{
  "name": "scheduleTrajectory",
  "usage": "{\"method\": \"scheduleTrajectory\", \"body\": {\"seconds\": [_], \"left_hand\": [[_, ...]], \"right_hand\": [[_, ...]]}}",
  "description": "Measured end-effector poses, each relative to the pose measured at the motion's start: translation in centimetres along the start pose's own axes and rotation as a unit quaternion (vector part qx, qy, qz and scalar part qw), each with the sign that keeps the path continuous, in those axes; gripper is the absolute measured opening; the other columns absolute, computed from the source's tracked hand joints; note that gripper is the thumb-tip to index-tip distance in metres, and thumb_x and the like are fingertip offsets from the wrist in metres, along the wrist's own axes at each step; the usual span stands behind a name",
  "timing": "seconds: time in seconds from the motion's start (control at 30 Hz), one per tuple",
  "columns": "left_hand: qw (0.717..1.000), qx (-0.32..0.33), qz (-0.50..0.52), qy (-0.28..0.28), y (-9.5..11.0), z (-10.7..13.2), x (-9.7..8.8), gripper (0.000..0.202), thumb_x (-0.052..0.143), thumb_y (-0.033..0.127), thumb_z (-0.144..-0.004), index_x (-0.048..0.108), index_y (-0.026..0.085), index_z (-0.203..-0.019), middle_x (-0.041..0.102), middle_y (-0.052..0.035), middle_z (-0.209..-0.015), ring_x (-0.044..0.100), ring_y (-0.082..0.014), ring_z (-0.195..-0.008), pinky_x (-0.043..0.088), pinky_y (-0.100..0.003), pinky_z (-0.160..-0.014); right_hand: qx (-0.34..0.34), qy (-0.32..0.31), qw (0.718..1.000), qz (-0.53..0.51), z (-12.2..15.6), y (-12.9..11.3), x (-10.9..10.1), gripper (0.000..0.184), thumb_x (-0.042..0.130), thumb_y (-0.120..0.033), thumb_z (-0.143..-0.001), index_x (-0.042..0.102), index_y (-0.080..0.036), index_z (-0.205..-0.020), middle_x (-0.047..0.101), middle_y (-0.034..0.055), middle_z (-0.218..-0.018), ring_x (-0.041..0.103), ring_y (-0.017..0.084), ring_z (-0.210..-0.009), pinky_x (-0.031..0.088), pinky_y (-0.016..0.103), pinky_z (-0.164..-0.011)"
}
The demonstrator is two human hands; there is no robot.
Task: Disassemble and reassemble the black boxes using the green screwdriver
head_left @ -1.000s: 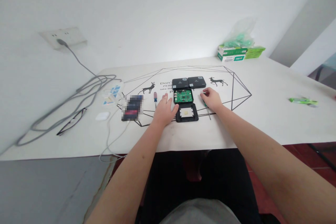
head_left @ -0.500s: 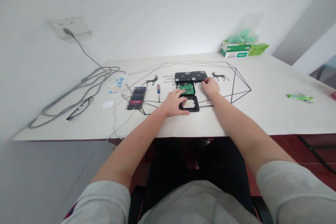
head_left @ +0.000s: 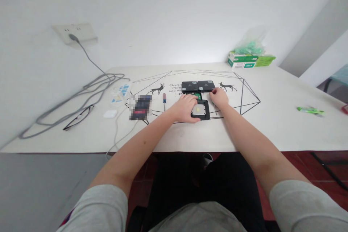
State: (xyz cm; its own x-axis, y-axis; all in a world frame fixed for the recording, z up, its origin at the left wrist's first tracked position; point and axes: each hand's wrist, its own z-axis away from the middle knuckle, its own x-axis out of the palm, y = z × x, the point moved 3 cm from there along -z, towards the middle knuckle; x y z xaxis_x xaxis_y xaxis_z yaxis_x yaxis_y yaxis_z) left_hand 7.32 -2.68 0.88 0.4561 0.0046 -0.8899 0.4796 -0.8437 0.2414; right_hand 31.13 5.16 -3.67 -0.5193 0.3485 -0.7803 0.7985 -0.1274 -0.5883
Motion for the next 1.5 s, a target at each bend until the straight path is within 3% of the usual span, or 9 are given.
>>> {"method": "scheduleTrajectory", "body": {"seconds": [0.13, 0.27, 0.37, 0.53, 0.97, 1.1, 1.23, 1.37, 1.5], "left_hand": [[0.966, -0.096, 0.186, 0.148, -1.7, -1.3, -0.3, 0.047, 0.086, 0.050, -0.070, 0.064, 0.021, -0.099, 0.068, -0.0187, -0.134, 0.061, -0.0406, -0.132, 0.043, -0.054, -0.112], [0.776, -0.229, 0.495, 0.317, -4.0, -1.2, 0.4, 0.051, 0.073, 0.067, -0.082, 0.065, 0.021, -0.102, 0.075, -0.0117, -0.112, 0.072, -0.0315, -0.112, 0.055, -0.046, -0.099], [0.617, -0.259, 0.665, 0.331, -4.7, -0.7, 0.6, 0.064, 0.063, 0.077, -0.088, 0.069, 0.018, -0.111, 0.077, -0.0116, -0.103, 0.075, -0.0315, -0.108, 0.059, -0.042, -0.092], [0.518, -0.288, 0.749, 0.296, -5.0, 0.4, 0.4, 0.060, 0.066, 0.074, -0.089, 0.072, 0.018, -0.108, 0.078, -0.0123, -0.102, 0.076, -0.0326, -0.108, 0.061, -0.045, -0.094], [0.560, -0.259, 0.736, 0.279, -4.9, -0.1, 1.7, 0.078, 0.097, 0.050, -0.067, 0.051, 0.035, -0.127, 0.072, 0.0017, -0.096, 0.078, -0.0275, -0.102, 0.055, -0.050, -0.104], [0.588, -0.248, 0.713, 0.291, -4.7, 0.1, 1.6, 0.090, 0.098, 0.046, -0.067, 0.042, 0.038, -0.138, 0.071, 0.0036, -0.098, 0.077, -0.0241, -0.101, 0.054, -0.044, -0.103], [0.633, -0.253, 0.659, 0.317, -5.2, 0.0, 1.8, 0.092, 0.098, 0.042, -0.068, 0.040, 0.036, -0.139, 0.070, 0.0033, -0.103, 0.073, -0.0211, -0.110, 0.049, -0.040, -0.107], [0.682, -0.231, 0.616, 0.320, -5.3, -0.3, 2.2, 0.100, 0.103, 0.041, -0.059, 0.040, 0.034, -0.137, 0.069, 0.0017, -0.107, 0.068, -0.0230, -0.120, 0.045, -0.042, -0.113], [0.704, -0.218, 0.604, 0.303, -5.1, -0.4, 2.8, 0.099, 0.104, 0.042, -0.058, 0.040, 0.034, -0.133, 0.069, -0.0022, -0.115, 0.070, -0.0262, -0.116, 0.047, -0.048, -0.112]], "right_hand": [[-0.026, 0.032, 0.999, -0.003, 0.4, -0.7, -0.6, 0.031, 0.050, -0.046, -0.099, 0.068, -0.021, -0.098, 0.072, 0.0172, -0.113, 0.066, 0.031, -0.105, 0.053, 0.044, -0.092], [-0.151, 0.058, 0.986, -0.035, 1.7, -2.5, -1.5, 0.034, 0.045, -0.047, -0.103, 0.067, -0.021, -0.097, 0.071, 0.0153, -0.110, 0.062, 0.031, -0.111, 0.049, 0.044, -0.101], [-0.288, 0.014, 0.955, -0.072, 3.4, -4.5, -1.6, 0.040, 0.041, -0.048, -0.106, 0.068, -0.022, -0.093, 0.070, 0.0124, -0.098, 0.063, 0.028, -0.099, 0.050, 0.042, -0.097], [-0.393, -0.112, 0.912, 0.027, 6.3, -7.1, -0.1, 0.037, 0.052, -0.049, -0.104, 0.076, -0.020, -0.103, 0.072, 0.0142, -0.103, 0.065, 0.030, -0.103, 0.051, 0.043, -0.097], [-0.433, -0.181, 0.878, 0.101, 7.9, -7.5, 0.3, 0.033, 0.054, -0.036, -0.102, 0.078, -0.019, -0.086, 0.074, 0.0116, -0.093, 0.069, 0.024, -0.088, 0.053, 0.037, -0.085], [-0.363, -0.154, 0.919, -0.030, 7.0, -7.4, -0.7, 0.047, 0.048, -0.050, -0.104, 0.070, -0.020, -0.074, 0.069, 0.0081, -0.081, 0.065, 0.023, -0.081, 0.051, 0.036, -0.082], [-0.290, -0.116, 0.940, -0.139, 4.5, -7.9, -2.0, 0.061, 0.034, -0.068, -0.105, 0.071, -0.021, -0.093, 0.073, 0.0081, -0.093, 0.067, 0.024, -0.092, 0.055, 0.039, -0.088], [-0.316, -0.277, 0.869, -0.261, 3.4, -9.0, -2.1, 0.070, 0.080, -0.074, -0.075, 0.069, -0.025, -0.124, 0.073, 0.0090, -0.126, 0.066, 0.029, -0.120, 0.053, 0.047, -0.106], [-0.290, -0.316, 0.851, -0.304, 3.7, -8.9, -1.1, 0.086, 0.089, -0.067, -0.067, 0.062, -0.028, -0.139, 0.064, 0.0095, -0.144, 0.060, 0.032, -0.134, 0.046, 0.052, -0.118]]}}
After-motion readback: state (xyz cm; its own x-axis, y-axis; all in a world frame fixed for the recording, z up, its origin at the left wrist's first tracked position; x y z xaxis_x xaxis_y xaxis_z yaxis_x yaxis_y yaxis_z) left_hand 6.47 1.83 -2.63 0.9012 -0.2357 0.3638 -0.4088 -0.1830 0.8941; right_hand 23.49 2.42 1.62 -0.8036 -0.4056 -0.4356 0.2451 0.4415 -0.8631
